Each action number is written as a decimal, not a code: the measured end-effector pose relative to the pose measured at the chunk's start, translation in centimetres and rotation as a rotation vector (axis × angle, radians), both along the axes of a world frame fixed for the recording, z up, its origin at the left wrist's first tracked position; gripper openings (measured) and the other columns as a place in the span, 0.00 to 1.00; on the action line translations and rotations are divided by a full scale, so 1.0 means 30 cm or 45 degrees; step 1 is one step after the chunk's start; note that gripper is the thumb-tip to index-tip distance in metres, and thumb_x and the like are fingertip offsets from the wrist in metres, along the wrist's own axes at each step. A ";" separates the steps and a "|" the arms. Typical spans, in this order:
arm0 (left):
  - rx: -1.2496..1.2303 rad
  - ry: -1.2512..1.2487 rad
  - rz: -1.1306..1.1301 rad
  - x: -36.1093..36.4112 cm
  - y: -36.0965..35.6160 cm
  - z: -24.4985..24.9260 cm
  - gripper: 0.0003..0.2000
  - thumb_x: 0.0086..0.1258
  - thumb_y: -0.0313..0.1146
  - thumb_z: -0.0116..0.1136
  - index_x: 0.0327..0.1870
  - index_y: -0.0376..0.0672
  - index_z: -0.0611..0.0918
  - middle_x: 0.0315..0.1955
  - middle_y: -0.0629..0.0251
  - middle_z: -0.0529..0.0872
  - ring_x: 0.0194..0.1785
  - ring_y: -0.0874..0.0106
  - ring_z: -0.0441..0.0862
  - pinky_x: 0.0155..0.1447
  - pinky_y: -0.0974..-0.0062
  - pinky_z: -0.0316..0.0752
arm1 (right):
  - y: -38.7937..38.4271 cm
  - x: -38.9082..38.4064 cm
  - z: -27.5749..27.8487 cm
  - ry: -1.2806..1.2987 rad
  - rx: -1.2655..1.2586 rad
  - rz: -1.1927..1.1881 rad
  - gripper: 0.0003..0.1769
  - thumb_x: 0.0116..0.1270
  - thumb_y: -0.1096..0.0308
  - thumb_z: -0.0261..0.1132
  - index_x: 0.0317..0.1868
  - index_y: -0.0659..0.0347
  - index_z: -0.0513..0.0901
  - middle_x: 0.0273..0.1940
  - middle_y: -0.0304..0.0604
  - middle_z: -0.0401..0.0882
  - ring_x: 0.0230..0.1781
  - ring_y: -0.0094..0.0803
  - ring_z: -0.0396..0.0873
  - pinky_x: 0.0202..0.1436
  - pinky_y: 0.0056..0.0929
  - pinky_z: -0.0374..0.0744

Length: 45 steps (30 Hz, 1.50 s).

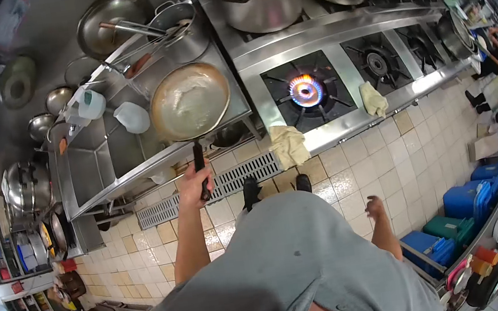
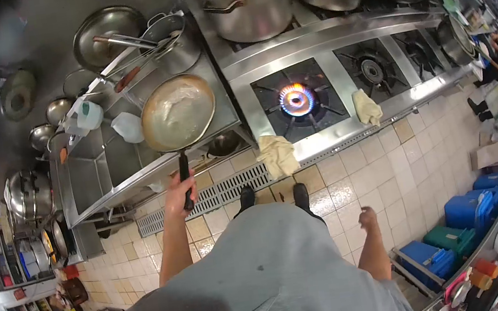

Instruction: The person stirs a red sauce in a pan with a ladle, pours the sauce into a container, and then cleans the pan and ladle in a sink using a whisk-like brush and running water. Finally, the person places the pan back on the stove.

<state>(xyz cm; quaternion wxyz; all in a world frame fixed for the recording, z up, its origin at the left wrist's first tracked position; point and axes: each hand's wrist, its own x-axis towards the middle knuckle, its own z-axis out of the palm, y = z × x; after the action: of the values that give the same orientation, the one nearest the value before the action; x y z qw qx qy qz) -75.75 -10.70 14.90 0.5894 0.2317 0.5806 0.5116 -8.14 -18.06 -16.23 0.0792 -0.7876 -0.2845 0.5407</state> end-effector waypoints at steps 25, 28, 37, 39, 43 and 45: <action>-0.068 -0.318 -0.559 0.923 0.339 -0.391 0.19 0.79 0.38 0.58 0.63 0.41 0.70 0.30 0.63 0.83 0.27 0.71 0.83 0.29 0.70 0.79 | 0.016 0.198 0.188 -0.069 -0.185 -0.029 0.24 0.68 0.71 0.55 0.65 0.58 0.77 0.42 0.47 0.83 0.32 0.43 0.87 0.30 0.44 0.85; -0.247 -0.194 -0.757 0.877 0.359 -0.350 0.21 0.81 0.47 0.55 0.64 0.44 0.70 0.39 0.59 0.85 0.32 0.67 0.87 0.35 0.68 0.84 | 0.035 0.258 -0.048 -0.178 0.071 0.233 0.21 0.69 0.73 0.55 0.62 0.60 0.77 0.42 0.48 0.84 0.29 0.40 0.87 0.28 0.35 0.82; -0.094 0.092 -1.003 0.262 0.174 -0.393 0.30 0.80 0.52 0.57 0.74 0.43 0.69 0.43 0.63 0.86 0.43 0.72 0.84 0.46 0.68 0.84 | 0.584 -0.817 0.872 0.341 1.282 0.037 0.15 0.77 0.75 0.53 0.59 0.65 0.78 0.45 0.47 0.85 0.30 0.28 0.84 0.33 0.24 0.81; -0.135 0.047 -0.802 -0.003 0.030 -0.408 0.29 0.79 0.52 0.57 0.73 0.43 0.70 0.43 0.64 0.86 0.41 0.73 0.84 0.45 0.69 0.84 | 0.657 -1.107 0.978 0.499 1.438 0.202 0.12 0.79 0.73 0.55 0.57 0.65 0.79 0.45 0.45 0.83 0.30 0.25 0.82 0.37 0.24 0.81; -0.353 0.160 -0.209 -0.504 -0.370 -0.475 0.19 0.77 0.47 0.60 0.58 0.41 0.81 0.35 0.65 0.86 0.32 0.75 0.84 0.32 0.77 0.78 | 0.723 -1.693 1.035 0.906 1.175 0.404 0.15 0.77 0.73 0.58 0.60 0.67 0.78 0.49 0.50 0.84 0.40 0.31 0.87 0.42 0.29 0.86; -0.456 0.136 0.205 -0.739 -0.616 -0.575 0.21 0.77 0.45 0.61 0.63 0.42 0.77 0.37 0.63 0.87 0.32 0.73 0.84 0.32 0.74 0.79 | 0.741 -1.969 1.024 1.186 0.817 0.280 0.18 0.75 0.73 0.59 0.64 0.67 0.75 0.53 0.53 0.84 0.46 0.38 0.87 0.47 0.36 0.86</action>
<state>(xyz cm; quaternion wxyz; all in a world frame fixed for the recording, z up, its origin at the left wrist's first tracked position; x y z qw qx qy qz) -97.91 -29.19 -2.36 0.5467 0.1027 0.7095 0.4328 -67.21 4.16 14.50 0.3745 -0.3686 -0.4497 0.7223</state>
